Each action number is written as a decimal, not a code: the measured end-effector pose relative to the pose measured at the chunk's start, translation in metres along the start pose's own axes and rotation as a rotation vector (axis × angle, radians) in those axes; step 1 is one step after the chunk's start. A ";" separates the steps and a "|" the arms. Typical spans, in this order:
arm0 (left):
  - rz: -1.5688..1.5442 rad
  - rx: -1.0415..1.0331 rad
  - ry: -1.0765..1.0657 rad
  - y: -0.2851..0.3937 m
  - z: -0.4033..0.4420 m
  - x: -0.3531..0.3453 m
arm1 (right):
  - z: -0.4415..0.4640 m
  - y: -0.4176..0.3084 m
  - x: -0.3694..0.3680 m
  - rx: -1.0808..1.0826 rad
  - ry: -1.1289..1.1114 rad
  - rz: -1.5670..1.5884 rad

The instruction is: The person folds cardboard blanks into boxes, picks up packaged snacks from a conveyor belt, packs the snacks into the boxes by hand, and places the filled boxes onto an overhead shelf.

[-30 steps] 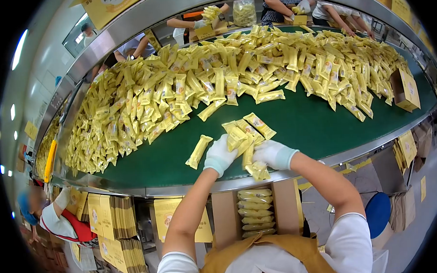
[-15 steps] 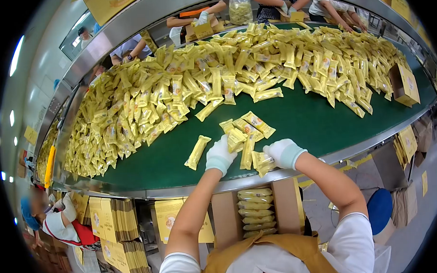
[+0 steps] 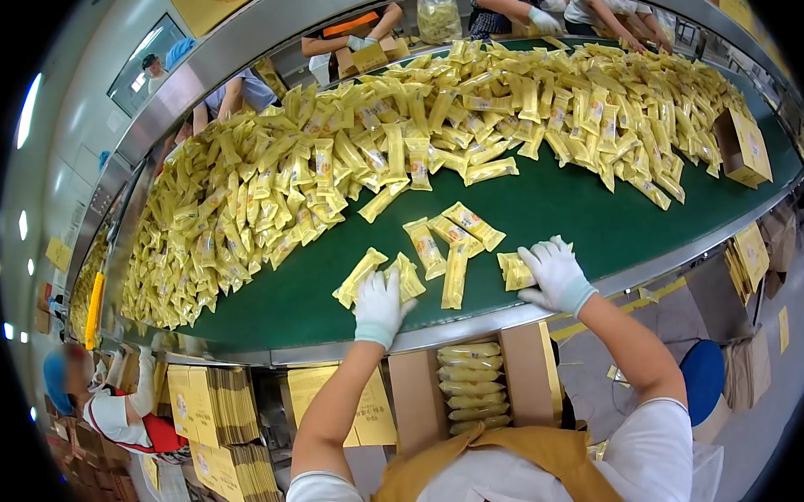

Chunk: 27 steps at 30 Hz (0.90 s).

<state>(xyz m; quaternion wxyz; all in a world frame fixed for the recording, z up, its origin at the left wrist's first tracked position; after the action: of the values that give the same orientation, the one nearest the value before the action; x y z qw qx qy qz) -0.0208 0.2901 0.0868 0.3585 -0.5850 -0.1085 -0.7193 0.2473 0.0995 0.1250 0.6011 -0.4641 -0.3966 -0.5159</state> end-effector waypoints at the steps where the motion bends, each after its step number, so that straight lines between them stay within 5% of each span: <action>1: 0.021 -0.019 0.013 0.006 -0.006 0.005 | -0.008 0.003 -0.007 -0.014 -0.053 0.073; 5: -0.150 0.134 -0.311 -0.004 0.008 0.006 | -0.011 0.019 -0.008 -0.024 -0.136 0.079; 9: -0.025 0.064 -0.387 -0.007 0.013 -0.006 | 0.032 0.015 -0.008 -0.143 -0.684 -0.055; 12: -0.042 0.015 -0.550 -0.001 0.007 0.013 | 0.067 -0.017 0.020 0.009 -0.522 0.127; 15: -0.081 0.006 -0.498 0.000 -0.009 0.011 | 0.105 -0.045 0.008 0.242 -0.304 0.359; 16: -0.096 0.007 -0.487 -0.002 -0.011 0.012 | 0.115 -0.058 -0.002 0.289 -0.387 0.331; 18: -0.394 0.196 -0.414 -0.026 -0.007 0.015 | 0.129 -0.081 -0.018 0.380 -0.552 0.269; 20: -1.098 0.322 -0.288 -0.053 0.004 0.019 | 0.128 -0.086 -0.037 0.338 -0.700 0.211; 21: -1.124 0.430 -0.282 -0.067 0.007 0.017 | 0.125 -0.087 -0.044 0.316 -0.776 0.183; 24: -0.659 0.431 -0.246 -0.098 0.020 0.016 | 0.111 -0.078 -0.036 0.273 -0.731 0.266; 27: -0.392 0.313 -0.491 -0.090 0.033 0.005 | 0.088 -0.069 -0.025 0.300 -0.609 0.205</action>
<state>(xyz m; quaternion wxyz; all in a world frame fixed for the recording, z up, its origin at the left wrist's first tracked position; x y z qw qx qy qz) -0.0536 0.3725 0.1245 0.2620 -0.6466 -0.4109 -0.5869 0.1758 0.1880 0.1336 0.5653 -0.5406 -0.5803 -0.2269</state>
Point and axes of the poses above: each hand's wrist, its own z-axis towards the middle knuckle, its own x-axis out of the back of the hand, y = z × x, the point moved 5 cm from there along z, towards the middle knuckle, and after that the axes turned 10 degrees about z, right-handed, at the moved point
